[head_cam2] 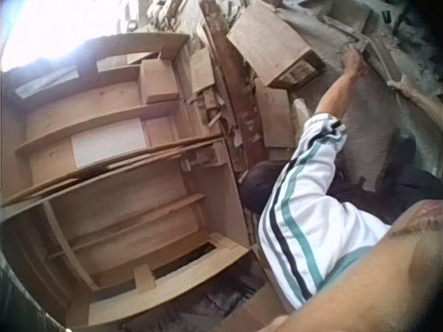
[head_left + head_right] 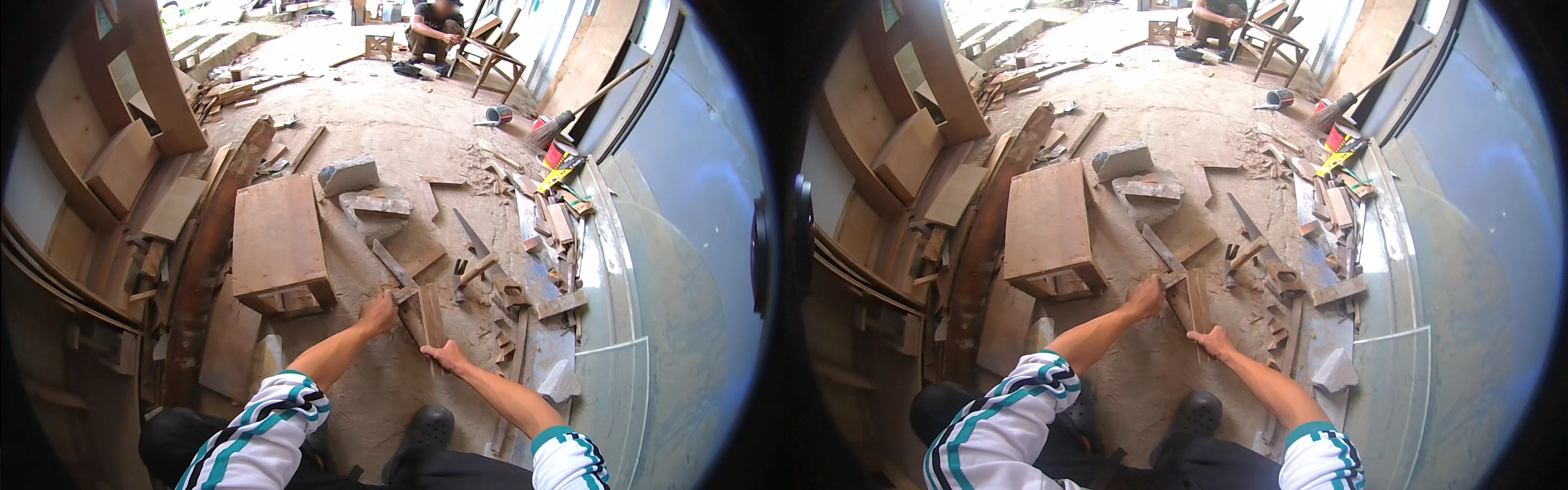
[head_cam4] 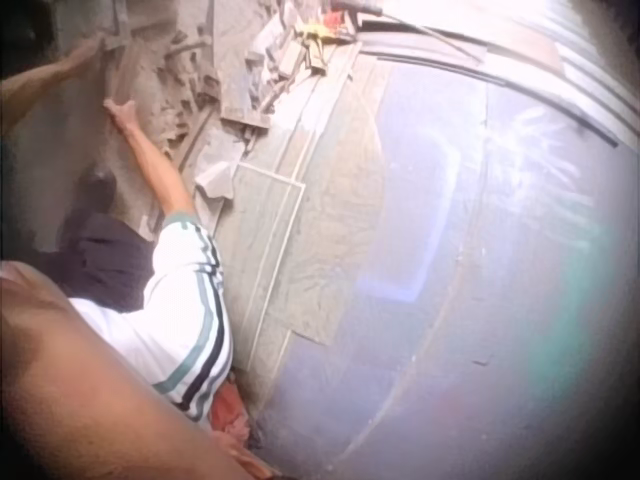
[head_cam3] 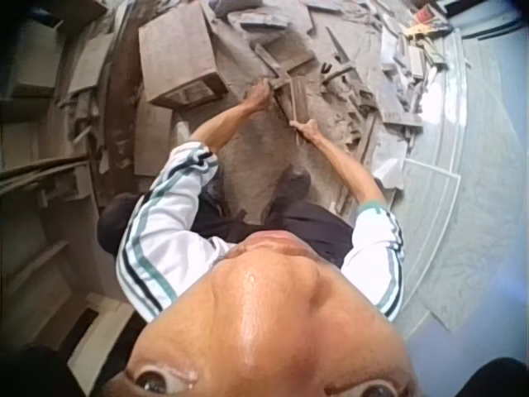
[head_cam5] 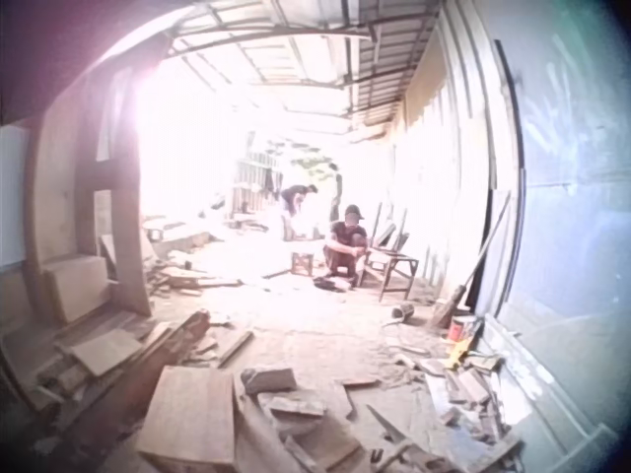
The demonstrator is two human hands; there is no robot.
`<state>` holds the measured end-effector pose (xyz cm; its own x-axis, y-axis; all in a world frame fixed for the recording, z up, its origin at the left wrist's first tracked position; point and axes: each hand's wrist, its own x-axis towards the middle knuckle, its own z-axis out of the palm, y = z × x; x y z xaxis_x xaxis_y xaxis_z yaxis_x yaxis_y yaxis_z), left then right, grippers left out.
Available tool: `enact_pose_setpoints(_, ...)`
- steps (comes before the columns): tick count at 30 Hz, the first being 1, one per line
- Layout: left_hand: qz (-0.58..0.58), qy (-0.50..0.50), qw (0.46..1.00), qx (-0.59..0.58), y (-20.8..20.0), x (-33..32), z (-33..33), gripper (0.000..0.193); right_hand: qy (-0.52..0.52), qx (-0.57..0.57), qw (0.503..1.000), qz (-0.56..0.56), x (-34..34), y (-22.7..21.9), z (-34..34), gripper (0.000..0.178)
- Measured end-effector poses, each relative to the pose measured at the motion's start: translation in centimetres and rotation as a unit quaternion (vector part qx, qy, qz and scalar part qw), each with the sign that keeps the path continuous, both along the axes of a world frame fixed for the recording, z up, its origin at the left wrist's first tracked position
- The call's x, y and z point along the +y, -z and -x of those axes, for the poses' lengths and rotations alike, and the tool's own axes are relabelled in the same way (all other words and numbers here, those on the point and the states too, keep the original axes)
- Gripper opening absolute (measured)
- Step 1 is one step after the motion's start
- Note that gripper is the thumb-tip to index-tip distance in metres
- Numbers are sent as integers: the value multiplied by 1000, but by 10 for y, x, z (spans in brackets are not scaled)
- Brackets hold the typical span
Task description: The person sits on the floor and assembles small wooden pieces into a cross-shaped structure. They use a hammer to drive nails into the joints and a hand saw to cut a wooden piece to size. The person repeatedly checks the fit of the components and adjusts them by hand.
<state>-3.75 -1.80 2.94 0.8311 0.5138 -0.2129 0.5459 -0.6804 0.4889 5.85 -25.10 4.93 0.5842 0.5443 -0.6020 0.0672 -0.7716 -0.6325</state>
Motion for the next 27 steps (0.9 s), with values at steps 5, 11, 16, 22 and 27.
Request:
enact_pose_setpoints(5, -51, 44, 997, -32, -43, 8, 11, 49, 9, 73, 993, -87, -8, -13, 14, 56)
enact_pose_setpoints(11, -58, 57, 996, -24, -69, 29, 35, 54, 47, 143, 959, -241, -5, -34, 12, 41)
enact_pose_setpoints(16, -32, 66, 995, -62, -110, 37, 44, 56, 71, -52, 968, -234, 11, -48, -38, 36)
enact_pose_setpoints(22, 148, 35, 963, -221, -153, 47, 46, 56, 127, -99, 925, -345, 58, -93, -56, 36)
enact_pose_setpoints(27, 604, -68, 771, -189, -185, 50, 51, 37, 147, -129, 895, -402, 90, -118, -78, 33)
